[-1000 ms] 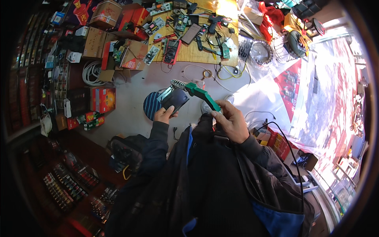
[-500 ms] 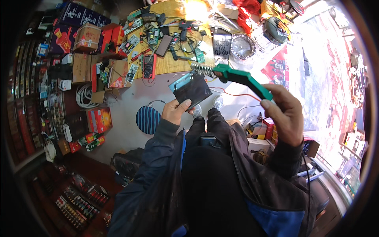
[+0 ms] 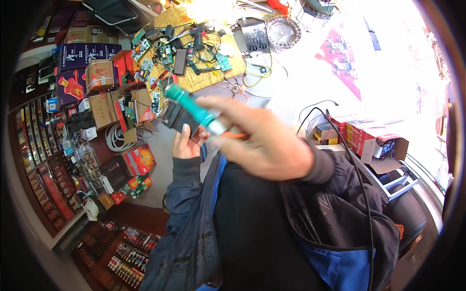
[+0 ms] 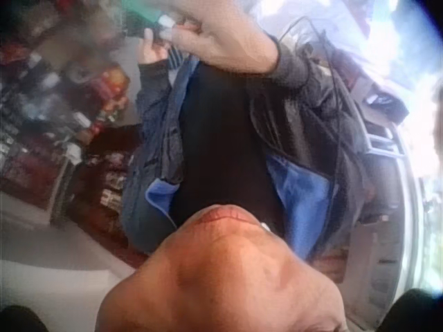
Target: The person sits on the floor and picks up a small circuit board from a cluttered workbench. They hold the board with both hands, rotate it to view different sides, and use a magnifying glass to closely examine components. The person also briefly handles a multimeter probe before returning to the board.
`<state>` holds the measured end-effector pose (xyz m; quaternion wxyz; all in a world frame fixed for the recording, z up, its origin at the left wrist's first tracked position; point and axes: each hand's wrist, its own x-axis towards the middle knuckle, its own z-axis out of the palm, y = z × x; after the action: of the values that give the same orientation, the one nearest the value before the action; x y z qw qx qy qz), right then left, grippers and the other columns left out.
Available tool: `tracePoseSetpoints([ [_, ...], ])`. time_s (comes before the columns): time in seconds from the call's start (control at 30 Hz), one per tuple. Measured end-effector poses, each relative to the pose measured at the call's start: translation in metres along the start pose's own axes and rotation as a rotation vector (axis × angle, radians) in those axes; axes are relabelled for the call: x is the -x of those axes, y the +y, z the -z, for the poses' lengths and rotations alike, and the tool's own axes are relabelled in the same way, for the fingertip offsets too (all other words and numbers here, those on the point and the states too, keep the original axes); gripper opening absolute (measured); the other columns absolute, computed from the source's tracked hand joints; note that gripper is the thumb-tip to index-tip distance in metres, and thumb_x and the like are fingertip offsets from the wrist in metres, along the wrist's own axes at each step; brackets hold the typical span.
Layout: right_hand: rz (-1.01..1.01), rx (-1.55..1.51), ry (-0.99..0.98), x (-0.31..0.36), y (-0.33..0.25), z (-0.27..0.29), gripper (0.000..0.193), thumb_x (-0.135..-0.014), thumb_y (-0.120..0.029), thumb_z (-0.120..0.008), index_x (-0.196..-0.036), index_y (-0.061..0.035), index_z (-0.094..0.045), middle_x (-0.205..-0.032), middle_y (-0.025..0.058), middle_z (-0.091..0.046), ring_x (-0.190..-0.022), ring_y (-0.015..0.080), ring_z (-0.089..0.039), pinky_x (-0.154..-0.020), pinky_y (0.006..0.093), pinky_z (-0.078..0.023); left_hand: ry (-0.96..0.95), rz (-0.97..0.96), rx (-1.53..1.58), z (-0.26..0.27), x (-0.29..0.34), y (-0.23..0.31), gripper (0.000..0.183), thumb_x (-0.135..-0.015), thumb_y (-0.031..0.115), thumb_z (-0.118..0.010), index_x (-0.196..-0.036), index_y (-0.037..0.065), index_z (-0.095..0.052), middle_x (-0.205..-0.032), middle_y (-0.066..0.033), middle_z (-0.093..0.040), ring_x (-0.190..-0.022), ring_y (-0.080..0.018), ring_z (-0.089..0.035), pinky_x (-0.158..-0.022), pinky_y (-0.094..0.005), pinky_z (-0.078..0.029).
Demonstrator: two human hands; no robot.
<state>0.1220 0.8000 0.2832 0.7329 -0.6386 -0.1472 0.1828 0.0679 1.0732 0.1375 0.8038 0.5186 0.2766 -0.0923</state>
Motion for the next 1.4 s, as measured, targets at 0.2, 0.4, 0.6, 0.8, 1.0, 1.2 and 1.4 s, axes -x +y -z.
tracePoseSetpoints([
  [0.2, 0.058, -0.109, -0.136, -0.019, 0.037, -0.071, 0.054, -0.096, -0.005, -0.054, -0.146, 0.0043, -0.038, -0.099, 0.0175, -0.064, -0.085, 0.0303, -0.066, -0.081, 0.0392, -0.052, 0.193, 0.032, 0.175, 0.040, 0.029, -0.030, 0.033, -0.102, 0.029, -0.059, -0.120, 0.001, -0.060, -0.103, -0.0141, -0.070, -0.089, -0.0252, -0.070, -0.082, -0.0399, -0.059],
  [0.4, 0.142, -0.017, -0.210, -0.023, 0.040, -0.133, 0.044, -0.096, -0.007, -0.052, -0.139, 0.0045, -0.045, -0.096, 0.0183, -0.062, -0.086, 0.0351, -0.065, -0.079, 0.0415, -0.051, 0.203, -0.022, 0.255, 0.090, 0.060, -0.040, 0.033, -0.101, 0.028, -0.062, -0.119, 0.001, -0.061, -0.103, -0.0140, -0.070, -0.089, -0.0257, -0.071, -0.080, -0.0401, -0.060],
  [0.6, 0.044, -0.093, -0.257, -0.013, 0.025, -0.188, 0.040, -0.096, -0.003, -0.055, -0.136, 0.0015, -0.052, -0.087, 0.0074, -0.061, -0.076, 0.0131, -0.060, -0.071, 0.0300, -0.050, 0.255, -0.149, 0.275, 0.164, 0.095, -0.035, 0.032, -0.100, 0.028, -0.064, -0.118, 0.001, -0.061, -0.104, -0.0139, -0.071, -0.088, -0.0261, -0.071, -0.078, -0.0402, -0.061],
  [0.8, -0.145, -0.184, -0.083, -0.006, 0.015, -0.220, 0.034, -0.097, -0.011, -0.064, -0.127, 0.0032, -0.060, -0.076, 0.0035, -0.064, -0.071, 0.0075, -0.061, -0.064, 0.0263, -0.049, 0.222, -0.094, 0.112, 0.251, 0.118, -0.020, 0.030, -0.099, 0.027, -0.065, -0.115, 0.002, -0.062, -0.099, -0.0135, -0.072, -0.082, -0.0230, -0.071, -0.076, -0.0385, -0.061],
  [1.0, -0.103, -0.222, 0.117, 0.017, -0.010, -0.212, 0.036, -0.100, -0.016, -0.059, -0.131, 0.0012, -0.059, -0.081, 0.0115, -0.069, -0.041, 0.0033, -0.043, -0.040, 0.0182, -0.032, 0.384, -0.027, 0.182, 0.308, 0.111, -0.037, 0.027, -0.099, 0.030, -0.065, -0.106, 0.004, -0.062, -0.094, -0.0146, -0.071, -0.078, -0.0221, -0.070, -0.079, -0.0384, -0.060],
  [1.2, -0.069, -0.213, 0.214, 0.020, 0.012, -0.222, 0.033, -0.101, -0.014, -0.056, -0.132, -0.0006, -0.058, -0.092, 0.0105, -0.069, -0.047, 0.0037, -0.047, -0.044, 0.0177, -0.036, 0.185, 0.083, 0.643, 0.296, 0.122, -0.031, 0.032, -0.099, 0.033, -0.064, -0.109, 0.003, -0.065, -0.104, -0.0112, -0.071, -0.096, -0.0231, -0.068, -0.097, -0.0469, -0.054],
  [1.4, -0.086, -0.111, 0.198, 0.021, 0.069, -0.255, 0.022, -0.100, -0.003, -0.057, -0.118, 0.0008, -0.069, -0.100, 0.0061, -0.072, -0.076, 0.0102, -0.064, -0.064, 0.0235, -0.054, -0.337, 0.031, 0.720, 0.168, 0.133, 0.029, 0.032, -0.103, 0.039, -0.055, -0.106, 0.010, -0.069, -0.151, -0.0180, -0.046, -0.139, -0.0341, -0.043, -0.115, -0.0648, -0.030],
])
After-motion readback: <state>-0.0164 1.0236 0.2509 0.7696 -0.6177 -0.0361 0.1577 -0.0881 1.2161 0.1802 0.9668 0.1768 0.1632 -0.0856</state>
